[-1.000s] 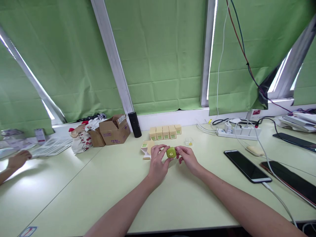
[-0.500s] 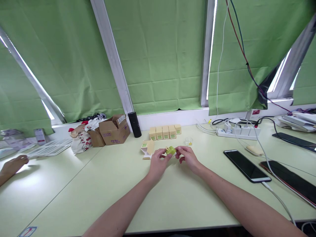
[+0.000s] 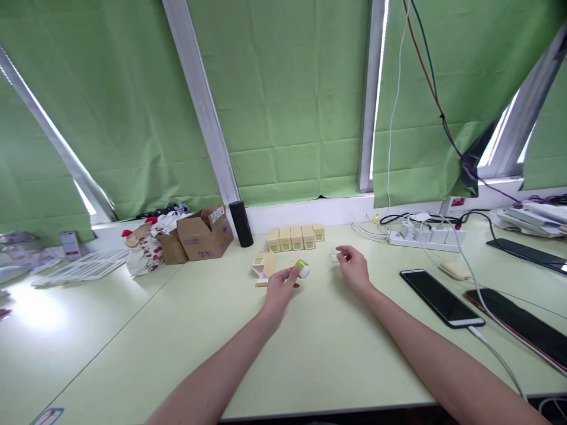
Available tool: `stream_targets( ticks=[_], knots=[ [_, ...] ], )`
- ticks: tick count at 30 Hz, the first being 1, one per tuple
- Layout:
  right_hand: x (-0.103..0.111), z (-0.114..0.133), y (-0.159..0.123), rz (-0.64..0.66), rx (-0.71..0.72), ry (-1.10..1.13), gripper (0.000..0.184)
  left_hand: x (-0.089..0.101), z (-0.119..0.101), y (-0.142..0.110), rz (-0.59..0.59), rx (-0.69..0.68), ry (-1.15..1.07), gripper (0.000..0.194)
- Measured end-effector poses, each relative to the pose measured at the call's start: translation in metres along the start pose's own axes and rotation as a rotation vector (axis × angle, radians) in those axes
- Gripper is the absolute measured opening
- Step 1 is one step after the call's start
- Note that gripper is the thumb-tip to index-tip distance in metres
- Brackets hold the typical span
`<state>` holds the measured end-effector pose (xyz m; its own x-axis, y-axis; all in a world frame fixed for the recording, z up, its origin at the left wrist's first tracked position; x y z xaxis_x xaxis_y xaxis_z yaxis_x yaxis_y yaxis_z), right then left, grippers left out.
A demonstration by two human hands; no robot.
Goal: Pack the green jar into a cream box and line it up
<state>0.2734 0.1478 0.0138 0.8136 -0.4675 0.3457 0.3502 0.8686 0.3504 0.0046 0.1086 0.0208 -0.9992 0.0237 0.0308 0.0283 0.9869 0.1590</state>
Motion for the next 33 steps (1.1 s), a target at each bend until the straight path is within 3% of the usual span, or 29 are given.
stream_targets(
  ticks=[4, 7, 10, 17, 21, 24, 27, 30, 33],
  knots=[
    [0.011, -0.012, 0.011, -0.036, 0.025, -0.171, 0.041, 0.002, 0.004, 0.001, -0.017, 0.019, -0.022, 0.069],
    [0.004, -0.018, 0.014, 0.019, 0.065, -0.250, 0.040, 0.003, 0.006, 0.001, -0.022, 0.025, -0.033, 0.068],
    [-0.005, -0.020, 0.013, 0.078, 0.102, -0.289, 0.028, 0.004, 0.007, 0.002, -0.022, 0.020, -0.042, 0.066],
    [-0.020, -0.012, 0.004, 0.183, 0.124, -0.250, 0.010, 0.004, 0.009, 0.003, -0.014, 0.026, -0.080, 0.066],
    [-0.026, -0.005, -0.001, 0.203, 0.100, -0.148, 0.015, 0.006, 0.011, 0.004, -0.034, 0.042, -0.128, 0.065],
    [-0.031, 0.008, -0.004, 0.242, 0.074, 0.059, 0.035, 0.008, 0.009, 0.004, -0.056, 0.023, -0.146, 0.067],
    [-0.038, 0.021, -0.014, 0.360, -0.085, 0.598, 0.065, 0.011, 0.006, 0.004, -0.082, 0.000, -0.139, 0.068],
    [-0.041, 0.036, -0.029, 0.432, -0.191, 0.876, 0.060, 0.013, 0.001, 0.003, -0.095, -0.035, -0.141, 0.068],
    [-0.050, 0.047, -0.047, 0.538, -0.277, 1.002, 0.046, 0.012, -0.002, 0.002, -0.089, -0.058, -0.161, 0.067]
  ],
)
Point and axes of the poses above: each hand's wrist, its own y-axis towards the middle knuckle, its own x-axis out of the back of the hand, z = x × y, the point moved 10 cm from there along y, towards the middle knuckle, and after that the axes turned 3 degrees about -y, right-handed, at the moved point
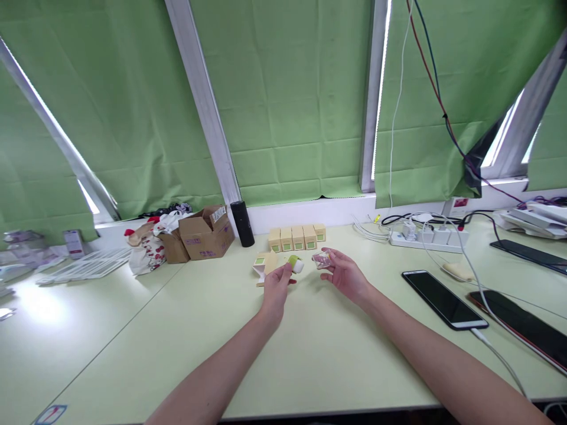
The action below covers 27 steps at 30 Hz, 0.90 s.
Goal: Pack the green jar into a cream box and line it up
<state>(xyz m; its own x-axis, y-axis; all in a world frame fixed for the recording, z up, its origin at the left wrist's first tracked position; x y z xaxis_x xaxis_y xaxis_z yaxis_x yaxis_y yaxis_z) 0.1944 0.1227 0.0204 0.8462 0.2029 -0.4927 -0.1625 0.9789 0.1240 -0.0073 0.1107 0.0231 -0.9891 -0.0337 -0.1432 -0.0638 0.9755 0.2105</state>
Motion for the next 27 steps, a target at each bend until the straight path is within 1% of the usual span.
stream_targets(
  ticks=[3, 6, 10, 13, 19, 27],
  knots=[
    [-0.012, -0.008, -0.005, 0.057, -0.050, 0.049, 0.040, 0.000, -0.001, 0.000, 0.003, -0.004, -0.013, 0.066],
    [-0.018, -0.012, -0.007, 0.076, -0.064, 0.067, 0.038, 0.001, 0.000, 0.001, -0.003, -0.006, -0.021, 0.066],
    [-0.017, -0.013, -0.009, 0.050, -0.071, 0.080, 0.039, 0.001, 0.000, 0.001, -0.003, -0.005, -0.025, 0.065],
    [-0.017, -0.011, -0.012, 0.016, -0.078, 0.062, 0.044, 0.001, 0.000, 0.000, -0.007, -0.006, -0.024, 0.064],
    [-0.023, -0.003, -0.017, -0.010, -0.029, 0.012, 0.049, 0.002, 0.001, 0.001, -0.015, -0.020, -0.005, 0.065],
    [-0.024, -0.006, -0.013, 0.043, -0.014, 0.021, 0.036, 0.008, 0.002, 0.003, -0.063, -0.026, 0.001, 0.062]
  ],
)
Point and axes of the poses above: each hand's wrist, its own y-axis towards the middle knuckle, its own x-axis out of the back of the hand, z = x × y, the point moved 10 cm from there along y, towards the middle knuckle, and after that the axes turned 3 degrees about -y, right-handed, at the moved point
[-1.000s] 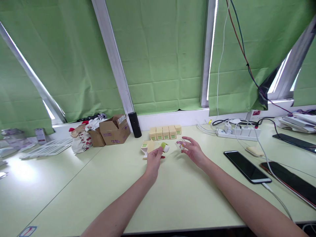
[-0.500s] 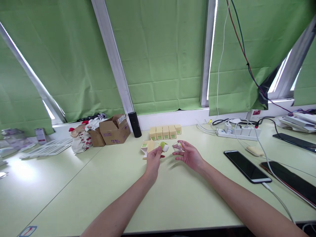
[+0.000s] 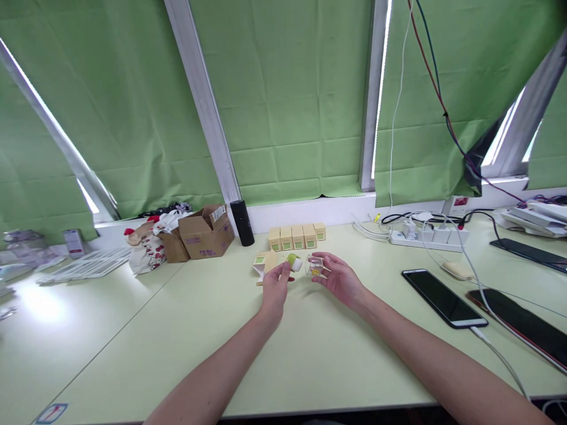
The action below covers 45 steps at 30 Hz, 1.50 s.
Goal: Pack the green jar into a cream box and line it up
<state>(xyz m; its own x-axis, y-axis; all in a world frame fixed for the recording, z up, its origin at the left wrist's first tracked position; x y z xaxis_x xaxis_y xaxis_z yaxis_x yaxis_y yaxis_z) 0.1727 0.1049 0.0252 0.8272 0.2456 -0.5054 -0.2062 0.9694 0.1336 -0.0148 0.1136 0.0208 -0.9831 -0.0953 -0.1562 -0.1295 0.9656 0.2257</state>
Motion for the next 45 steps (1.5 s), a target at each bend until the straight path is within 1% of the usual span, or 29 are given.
stream_targets(
  ticks=[5, 11, 15, 22, 25, 30, 35, 37, 41, 45],
  knots=[
    [-0.003, -0.001, 0.001, 0.028, 0.032, -0.042, 0.036, -0.001, -0.004, 0.000, 0.009, -0.029, 0.014, 0.062],
    [-0.006, -0.004, -0.001, 0.025, 0.015, 0.011, 0.046, -0.001, -0.006, -0.001, -0.007, -0.035, 0.017, 0.059],
    [-0.004, -0.014, 0.001, 0.012, -0.030, 0.030, 0.042, -0.002, -0.007, -0.002, 0.000, -0.039, 0.022, 0.060],
    [-0.011, -0.026, 0.001, 0.076, -0.081, 0.009, 0.035, -0.002, -0.009, -0.002, 0.008, -0.047, 0.055, 0.060],
    [-0.015, -0.026, -0.001, 0.096, -0.084, 0.006, 0.035, -0.003, -0.009, -0.002, 0.015, -0.055, 0.068, 0.059],
    [-0.016, -0.027, -0.002, 0.115, -0.083, -0.006, 0.042, -0.007, -0.010, -0.004, 0.022, -0.052, 0.082, 0.058],
    [-0.020, -0.026, -0.003, 0.153, -0.074, -0.001, 0.045, -0.015, -0.015, -0.009, 0.081, -0.048, 0.069, 0.054],
    [-0.020, -0.025, -0.004, 0.153, -0.081, -0.019, 0.045, -0.016, -0.017, -0.010, 0.089, -0.053, 0.076, 0.052],
    [-0.017, -0.020, -0.005, 0.144, -0.061, -0.087, 0.045, -0.014, -0.015, -0.008, 0.068, -0.062, 0.105, 0.052],
    [-0.018, -0.016, -0.005, 0.160, -0.025, -0.133, 0.052, -0.016, -0.012, -0.007, 0.096, -0.067, 0.122, 0.053]
  ],
)
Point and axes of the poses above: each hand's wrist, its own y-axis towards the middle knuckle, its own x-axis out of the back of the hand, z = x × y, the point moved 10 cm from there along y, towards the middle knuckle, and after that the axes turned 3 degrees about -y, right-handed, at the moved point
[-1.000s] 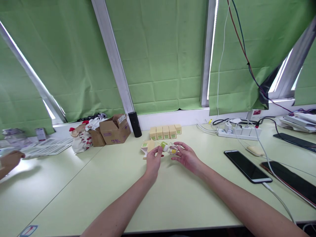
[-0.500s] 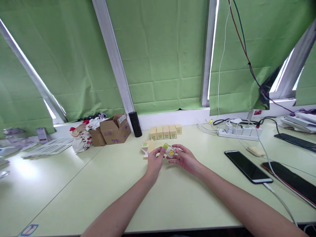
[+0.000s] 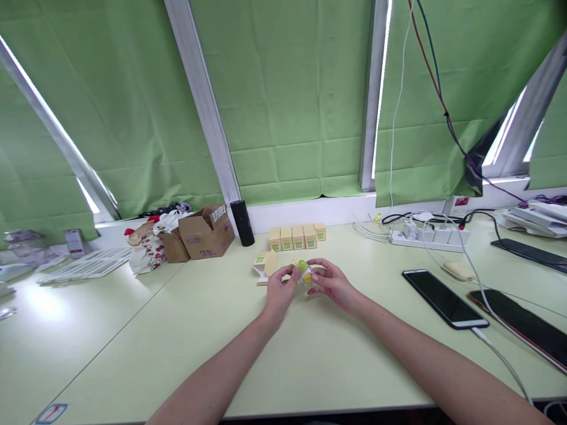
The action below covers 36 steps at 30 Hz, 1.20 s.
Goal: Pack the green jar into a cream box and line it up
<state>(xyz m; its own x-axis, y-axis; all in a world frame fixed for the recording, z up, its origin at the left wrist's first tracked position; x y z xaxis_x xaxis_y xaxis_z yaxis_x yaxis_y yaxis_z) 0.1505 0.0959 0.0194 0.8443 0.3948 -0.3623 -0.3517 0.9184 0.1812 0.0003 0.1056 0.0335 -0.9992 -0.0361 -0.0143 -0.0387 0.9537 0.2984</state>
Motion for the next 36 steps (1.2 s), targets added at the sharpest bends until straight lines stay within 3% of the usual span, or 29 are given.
stream_targets(
  ticks=[13, 32, 36],
  knots=[
    [0.0010, 0.0008, 0.0027, -0.008, 0.088, -0.200, 0.061, -0.0029, -0.0055, -0.0044, 0.051, 0.003, -0.007, 0.048],
    [0.0013, 0.0025, 0.0008, -0.042, 0.089, -0.189, 0.060, -0.0013, 0.0000, -0.0029, 0.029, -0.001, -0.053, 0.057],
    [0.0053, 0.0051, 0.0003, -0.085, 0.086, -0.191, 0.060, -0.0013, 0.0000, -0.0046, 0.048, -0.023, -0.054, 0.051]
  ],
)
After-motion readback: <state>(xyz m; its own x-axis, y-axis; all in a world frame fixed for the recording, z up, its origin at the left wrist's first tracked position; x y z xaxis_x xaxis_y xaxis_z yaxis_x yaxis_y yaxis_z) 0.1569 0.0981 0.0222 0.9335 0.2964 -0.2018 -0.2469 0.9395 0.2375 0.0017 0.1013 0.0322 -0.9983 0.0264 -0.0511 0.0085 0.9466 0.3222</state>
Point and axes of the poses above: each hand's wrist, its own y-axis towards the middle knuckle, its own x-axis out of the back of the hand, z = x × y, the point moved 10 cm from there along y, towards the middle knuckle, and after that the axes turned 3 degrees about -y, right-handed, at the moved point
